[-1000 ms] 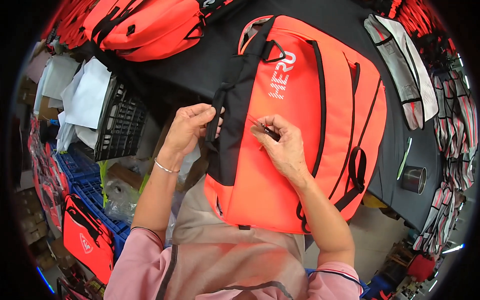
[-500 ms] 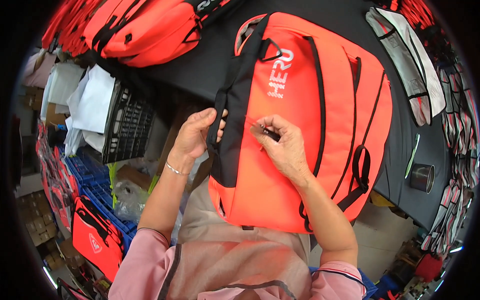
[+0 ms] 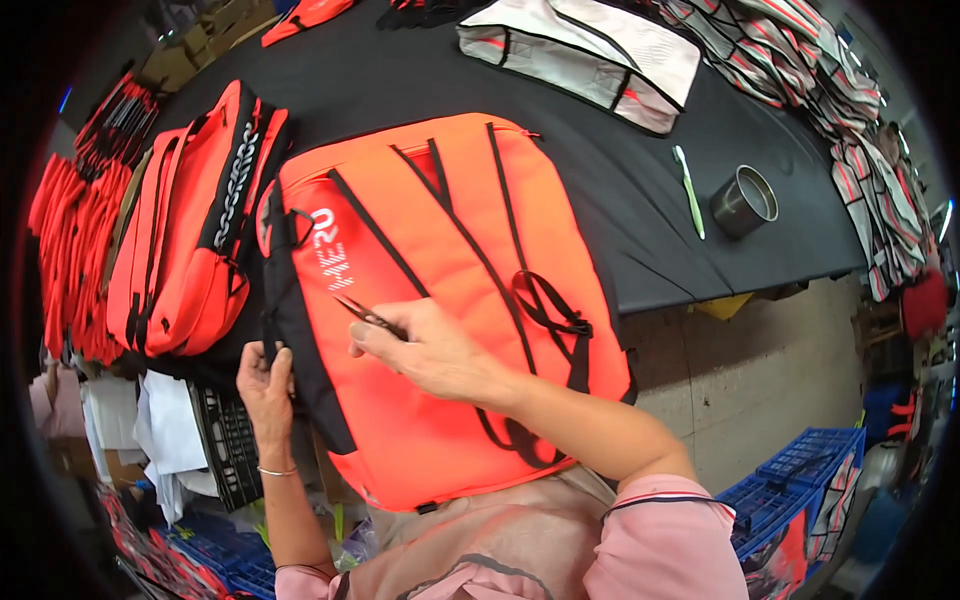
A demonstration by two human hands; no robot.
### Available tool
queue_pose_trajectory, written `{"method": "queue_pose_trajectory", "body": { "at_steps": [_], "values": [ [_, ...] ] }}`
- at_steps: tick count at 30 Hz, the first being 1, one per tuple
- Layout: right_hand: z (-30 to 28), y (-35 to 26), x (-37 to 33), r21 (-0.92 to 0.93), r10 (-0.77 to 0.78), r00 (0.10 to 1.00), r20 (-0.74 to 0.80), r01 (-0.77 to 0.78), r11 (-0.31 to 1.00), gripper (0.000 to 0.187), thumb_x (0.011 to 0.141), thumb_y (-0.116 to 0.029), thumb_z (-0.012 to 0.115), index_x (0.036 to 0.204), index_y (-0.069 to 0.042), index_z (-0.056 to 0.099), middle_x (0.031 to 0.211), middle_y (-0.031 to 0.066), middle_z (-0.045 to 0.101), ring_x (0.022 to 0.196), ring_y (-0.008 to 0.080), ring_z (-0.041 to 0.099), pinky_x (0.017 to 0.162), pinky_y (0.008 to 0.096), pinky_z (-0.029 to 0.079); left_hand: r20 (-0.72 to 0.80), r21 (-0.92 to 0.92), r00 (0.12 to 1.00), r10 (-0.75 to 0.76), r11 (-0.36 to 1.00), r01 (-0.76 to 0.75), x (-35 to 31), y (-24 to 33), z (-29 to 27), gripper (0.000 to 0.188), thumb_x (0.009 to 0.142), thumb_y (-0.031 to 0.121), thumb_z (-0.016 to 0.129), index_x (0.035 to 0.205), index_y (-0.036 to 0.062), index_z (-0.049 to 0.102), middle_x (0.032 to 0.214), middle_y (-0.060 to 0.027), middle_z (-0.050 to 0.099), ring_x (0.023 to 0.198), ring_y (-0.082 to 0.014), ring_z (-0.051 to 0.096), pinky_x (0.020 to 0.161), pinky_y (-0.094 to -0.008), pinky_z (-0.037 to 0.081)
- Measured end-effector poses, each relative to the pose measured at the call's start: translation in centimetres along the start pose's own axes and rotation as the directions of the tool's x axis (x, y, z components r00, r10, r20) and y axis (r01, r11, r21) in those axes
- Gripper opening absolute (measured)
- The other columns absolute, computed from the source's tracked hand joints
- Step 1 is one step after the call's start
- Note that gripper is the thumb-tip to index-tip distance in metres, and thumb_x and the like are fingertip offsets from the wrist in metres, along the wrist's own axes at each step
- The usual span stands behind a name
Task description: The person is inspecting and trimming loose threads from red athletic bags using small snips and a brush.
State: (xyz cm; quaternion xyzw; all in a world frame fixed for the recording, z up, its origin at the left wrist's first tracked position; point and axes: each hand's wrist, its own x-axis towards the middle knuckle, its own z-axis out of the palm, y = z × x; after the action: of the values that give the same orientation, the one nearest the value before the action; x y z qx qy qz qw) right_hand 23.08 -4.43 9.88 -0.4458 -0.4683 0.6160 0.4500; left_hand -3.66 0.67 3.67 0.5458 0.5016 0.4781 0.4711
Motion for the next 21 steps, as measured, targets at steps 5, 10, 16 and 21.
{"method": "queue_pose_trajectory", "body": {
  "at_steps": [5, 10, 16, 21],
  "values": [
    [-9.1, -2.3, -4.8, -0.228, -0.321, 0.795, -0.516, 0.233, 0.945, 0.016, 0.097, -0.013, 0.060, 0.090, 0.000, 0.067, 0.081, -0.0030, 0.061, 0.071, 0.0033, 0.050, 0.064, 0.0214, 0.040, -0.030, 0.669, 0.997, -0.069, 0.740, 0.071, 3.2, 1.4, -2.2, 0.023, 0.088, 0.007, 0.070, 0.108, 0.0015, 0.058, 0.084, -0.0049, 0.061, 0.070, -0.0129, 0.061, 0.058, -0.0260, 0.048],
    [-14.4, 1.6, -7.2, -0.210, -0.134, 0.659, -0.740, -0.036, 0.977, 0.027, 0.096, -0.026, 0.065, 0.082, -0.002, 0.067, 0.059, -0.0071, 0.048, 0.049, 0.0014, 0.035, 0.048, 0.0202, 0.030, 0.303, 0.746, 0.771, 0.560, 0.364, -0.558, 3.2, 3.3, 4.7, 0.044, 0.083, 0.002, 0.068, 0.126, 0.0049, 0.060, 0.121, -0.0168, 0.059, 0.116, -0.0354, 0.055, 0.099, -0.0422, 0.045],
    [-11.9, 4.0, -4.8, -0.421, -0.115, 0.823, -0.556, -0.160, 0.893, 0.027, 0.094, -0.021, 0.065, 0.089, 0.005, 0.068, 0.064, 0.0050, 0.063, 0.059, 0.0087, 0.053, 0.056, 0.0274, 0.044, 0.658, 0.675, 0.519, 0.546, -0.124, -0.727, 5.4, 1.7, 12.2, 0.061, 0.080, 0.005, 0.065, 0.139, 0.0129, 0.053, 0.142, -0.0105, 0.050, 0.128, -0.0288, 0.049, 0.108, -0.0414, 0.039],
    [-10.4, 3.5, -2.9, -0.513, -0.068, 0.925, -0.375, -0.146, 0.846, 0.034, 0.094, -0.026, 0.065, 0.097, 0.008, 0.067, 0.082, 0.0209, 0.070, 0.072, 0.0237, 0.069, 0.068, 0.0331, 0.051, 0.814, 0.324, 0.172, 0.556, -0.188, -0.927, 7.2, 1.9, 15.4, 0.053, 0.081, 0.008, 0.060, 0.133, 0.0128, 0.057, 0.135, -0.0069, 0.056, 0.122, -0.0255, 0.055, 0.107, -0.0406, 0.042]
  ]
}}
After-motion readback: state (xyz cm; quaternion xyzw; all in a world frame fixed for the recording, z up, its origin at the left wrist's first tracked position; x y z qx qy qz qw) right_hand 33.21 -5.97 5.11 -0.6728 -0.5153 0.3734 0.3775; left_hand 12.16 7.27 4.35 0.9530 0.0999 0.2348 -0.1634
